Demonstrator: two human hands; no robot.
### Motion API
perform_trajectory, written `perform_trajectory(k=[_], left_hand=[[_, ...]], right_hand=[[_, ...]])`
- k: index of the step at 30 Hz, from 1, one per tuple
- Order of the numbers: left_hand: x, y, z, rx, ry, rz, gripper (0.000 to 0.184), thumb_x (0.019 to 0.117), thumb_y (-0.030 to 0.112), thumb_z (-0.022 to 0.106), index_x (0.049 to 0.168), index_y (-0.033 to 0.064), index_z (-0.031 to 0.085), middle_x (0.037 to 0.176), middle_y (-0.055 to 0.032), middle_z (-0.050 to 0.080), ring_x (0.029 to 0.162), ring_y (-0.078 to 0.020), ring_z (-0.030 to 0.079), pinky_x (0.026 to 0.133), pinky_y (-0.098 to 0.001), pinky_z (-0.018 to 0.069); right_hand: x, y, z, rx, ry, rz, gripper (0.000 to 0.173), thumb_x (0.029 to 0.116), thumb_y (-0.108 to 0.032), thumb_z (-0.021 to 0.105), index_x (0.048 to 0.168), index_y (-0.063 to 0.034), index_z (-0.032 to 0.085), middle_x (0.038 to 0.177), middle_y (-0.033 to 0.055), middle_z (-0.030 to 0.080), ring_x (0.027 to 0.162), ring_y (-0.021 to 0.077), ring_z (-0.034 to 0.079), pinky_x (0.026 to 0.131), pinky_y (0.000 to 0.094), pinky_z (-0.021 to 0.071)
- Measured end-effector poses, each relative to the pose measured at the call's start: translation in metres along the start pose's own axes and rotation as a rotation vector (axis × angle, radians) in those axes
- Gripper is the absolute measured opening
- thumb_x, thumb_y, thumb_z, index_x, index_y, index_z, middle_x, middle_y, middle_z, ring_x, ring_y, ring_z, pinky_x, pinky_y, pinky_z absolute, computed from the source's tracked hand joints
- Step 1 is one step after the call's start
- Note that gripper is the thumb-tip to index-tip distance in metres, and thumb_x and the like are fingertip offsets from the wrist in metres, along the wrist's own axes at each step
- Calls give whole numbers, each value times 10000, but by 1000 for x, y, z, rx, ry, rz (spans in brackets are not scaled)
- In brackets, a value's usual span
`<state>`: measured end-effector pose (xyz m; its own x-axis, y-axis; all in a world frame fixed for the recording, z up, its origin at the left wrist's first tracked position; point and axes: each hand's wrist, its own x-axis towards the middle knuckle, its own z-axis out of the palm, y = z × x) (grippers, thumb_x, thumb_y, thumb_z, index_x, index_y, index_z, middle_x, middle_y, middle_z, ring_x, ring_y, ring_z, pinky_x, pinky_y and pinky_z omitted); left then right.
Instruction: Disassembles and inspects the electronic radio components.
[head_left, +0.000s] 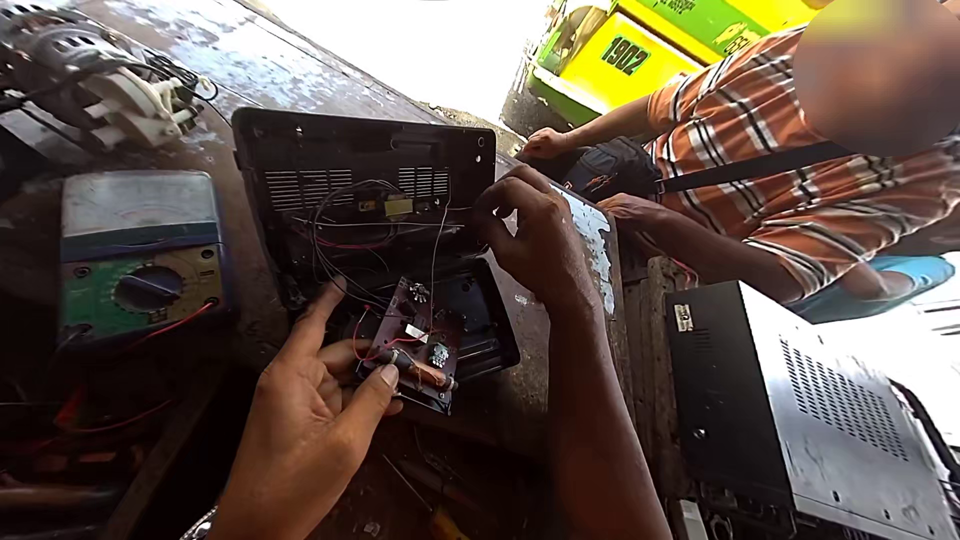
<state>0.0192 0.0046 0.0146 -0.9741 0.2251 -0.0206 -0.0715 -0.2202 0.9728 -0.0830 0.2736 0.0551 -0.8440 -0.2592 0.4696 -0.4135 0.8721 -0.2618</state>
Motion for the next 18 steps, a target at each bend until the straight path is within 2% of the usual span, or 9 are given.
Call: perform_trajectory(k=[5,7,10,12,14,15,16,18], left_hand=[[1,1,-1,39,3,8,810,871,-43,627,1599,65,288,1102,-142,747,842,-277,772,634,-358,675],[1,1,-2,53,3,10,813,868,-46,629,1597,52,284,1102,-149,742,849,-280,771,628,-364,676],[1,3,-3,77,7,10,819,861,-64,619,1594,11,259,1088,-137,743,850,-265,772,624,-362,677],[1,3,-3,79,4,10,820,857,-81,611,1589,-10,249,1082,-143,742,850,-270,772,622,-372,677],[1,4,-3,74,6,8,818,856,-88,609,1587,-12,251,1070,-154,741,842,-280,771,618,-384,676],[1,4,-3,72,10,8,819,854,-90,609,1588,-7,256,1069,-155,741,840,-283,771,615,-388,675],[1,4,-3,69,12,7,818,853,-88,608,1589,-1,261,1069,-159,740,838,-287,770,614,-390,674],[2,3,-3,59,6,13,817,859,-77,613,1593,13,264,1078,-171,738,840,-294,769,620,-391,673]], right_hand=[[0,12,-12,65,-14,64,110,952,-169,680,988,-85,741,947,47,665,809,133,623,713,307,536],[-1,15,-14,78,-2,85,126,971,-180,666,998,-84,743,936,42,666,789,120,623,704,297,540],[-1,17,-12,68,35,86,238,1023,-280,620,961,-89,746,879,25,658,776,119,626,711,325,538],[0,14,-9,33,47,83,288,1035,-309,602,923,-78,732,851,34,636,797,154,624,736,365,530],[1,10,-4,9,50,64,167,991,-213,641,950,-75,727,894,50,642,842,185,631,769,379,547],[2,8,-1,14,50,52,97,936,-130,662,982,-76,729,932,61,648,873,201,632,785,391,552],[3,6,2,17,53,32,129,884,-80,670,999,-84,729,965,63,656,912,206,634,799,389,551],[4,4,7,26,35,-14,177,841,-101,705,1014,-119,743,1026,46,672,1020,202,634,855,378,555]])
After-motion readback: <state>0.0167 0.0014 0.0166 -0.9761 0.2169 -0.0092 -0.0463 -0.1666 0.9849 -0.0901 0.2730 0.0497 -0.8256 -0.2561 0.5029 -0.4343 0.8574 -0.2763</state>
